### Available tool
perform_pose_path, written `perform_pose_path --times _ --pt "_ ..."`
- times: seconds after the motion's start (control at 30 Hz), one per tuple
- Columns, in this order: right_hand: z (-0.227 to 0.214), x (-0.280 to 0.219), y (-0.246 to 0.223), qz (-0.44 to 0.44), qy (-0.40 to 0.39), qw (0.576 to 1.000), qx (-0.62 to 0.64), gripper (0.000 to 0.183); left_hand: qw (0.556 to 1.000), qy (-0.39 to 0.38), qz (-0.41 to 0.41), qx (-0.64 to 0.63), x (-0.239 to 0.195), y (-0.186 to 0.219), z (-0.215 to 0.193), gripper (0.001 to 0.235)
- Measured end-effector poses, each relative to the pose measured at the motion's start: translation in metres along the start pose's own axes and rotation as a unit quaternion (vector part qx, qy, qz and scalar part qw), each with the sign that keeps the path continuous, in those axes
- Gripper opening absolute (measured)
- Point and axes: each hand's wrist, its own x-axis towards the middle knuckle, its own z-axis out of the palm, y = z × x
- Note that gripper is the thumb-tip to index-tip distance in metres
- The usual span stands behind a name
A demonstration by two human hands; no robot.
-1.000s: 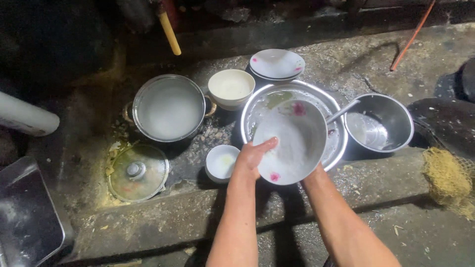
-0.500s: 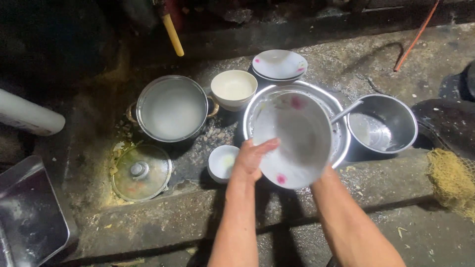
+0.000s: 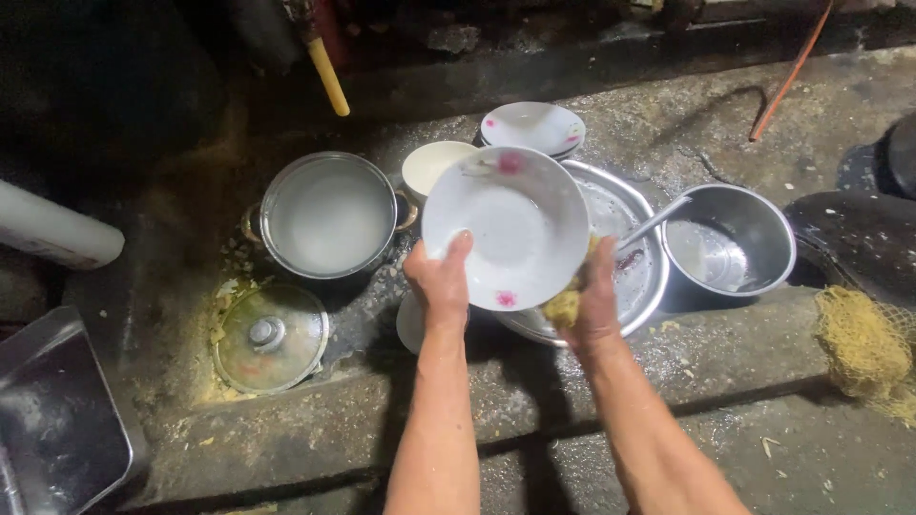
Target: The person washes various dishes and utensils in a large metal basin filled with soapy water. They scrub plates, bowls, chopsticks, and a ladle using a yellow sponge, rinsing them under a running tap and placing the clean items into a smaller metal bowl.
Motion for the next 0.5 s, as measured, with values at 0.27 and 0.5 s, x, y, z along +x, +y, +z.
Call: perform_pose_path --times 0.27,0.5 --pt "-0.026 0.025 0.012 -0.135 0.184 0.96 -0.162 0.049 0.988 0.011 0.071 0.137 -0.01 0.005 0.024 0.032" --pt "-0.022 0.023 -0.002 -0.061 0.194 0.945 -0.255 0.037 0.992 -0.067 -0.054 0.086 0.007 -0.024 0.024 0.046"
